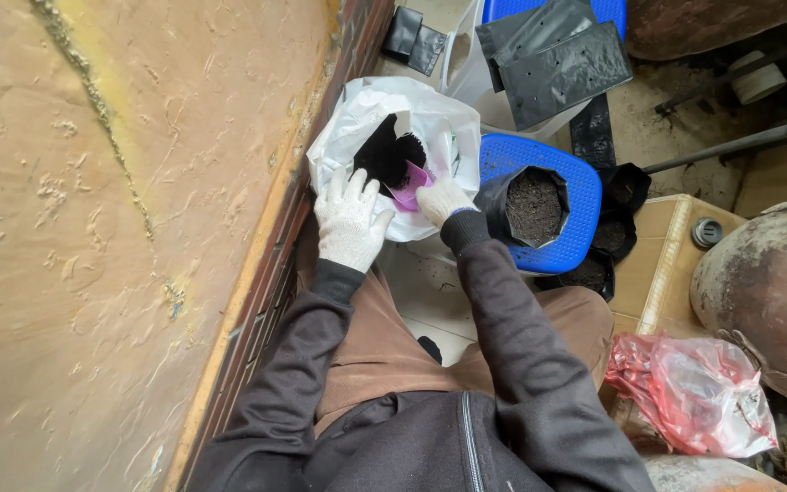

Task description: Filling small black nursery pots with soil from a large white bag using a pink hand scoop.

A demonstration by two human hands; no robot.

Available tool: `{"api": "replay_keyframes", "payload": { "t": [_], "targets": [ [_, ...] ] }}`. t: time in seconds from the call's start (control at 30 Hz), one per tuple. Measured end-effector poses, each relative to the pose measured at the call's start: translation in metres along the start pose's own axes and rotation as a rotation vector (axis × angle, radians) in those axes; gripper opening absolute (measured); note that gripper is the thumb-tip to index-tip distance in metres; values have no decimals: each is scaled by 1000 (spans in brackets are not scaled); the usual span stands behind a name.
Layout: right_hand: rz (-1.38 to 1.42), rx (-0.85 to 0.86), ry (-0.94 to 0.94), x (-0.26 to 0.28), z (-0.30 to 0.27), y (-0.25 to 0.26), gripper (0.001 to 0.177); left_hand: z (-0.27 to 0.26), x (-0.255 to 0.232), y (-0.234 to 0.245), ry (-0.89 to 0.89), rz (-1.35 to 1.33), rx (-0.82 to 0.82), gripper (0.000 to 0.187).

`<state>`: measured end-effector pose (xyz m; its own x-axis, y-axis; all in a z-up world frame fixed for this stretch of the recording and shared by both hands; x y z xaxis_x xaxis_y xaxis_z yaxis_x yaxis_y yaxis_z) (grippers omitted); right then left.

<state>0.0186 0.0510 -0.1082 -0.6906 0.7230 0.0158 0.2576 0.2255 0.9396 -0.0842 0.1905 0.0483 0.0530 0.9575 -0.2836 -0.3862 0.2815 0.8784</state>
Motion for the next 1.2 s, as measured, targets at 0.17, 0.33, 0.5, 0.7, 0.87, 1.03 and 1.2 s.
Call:
{"api": "replay_keyframes", "payload": {
  "t": [0.17,0.33,0.5,0.7,0.87,1.03,1.2],
  "targets": [
    [19,-74,-19,0,16,-38,22,0,6,-13,-5,-5,-34,57],
    [-127,-163,-51,20,4,7,12,6,6,-12,-47,-21,-101,59],
    [630,-123,-470,-21,-15,-7,27,4,2,-11,-61,-50,-113,59],
    [1060,-97,-674,-27,-36,-8,40,10,0,-3,-50,-70,-73,55],
    [1122,-91,-691,-26,-51,-1,41,9,0,-4,-43,-54,-73,57],
    [1202,-92,-710,-37,-55,-14,43,9,0,-6,-27,-55,-42,54],
    [1211,-112,-681,-54,-45,-40,46,10,-2,-4,-33,-37,-6,54]
  ]
}}
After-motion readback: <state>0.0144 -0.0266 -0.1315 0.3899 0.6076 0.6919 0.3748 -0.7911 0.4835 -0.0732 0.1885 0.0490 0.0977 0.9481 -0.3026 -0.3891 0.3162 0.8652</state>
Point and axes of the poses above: each hand's wrist, its own z-axis towards the middle knuckle, its own y-axis out of the back of the hand, x = y × z, the point moved 9 cm from there along z, towards the middle knuckle, and after that the axes turned 2 degrees about -x, right-handed, at the moved point
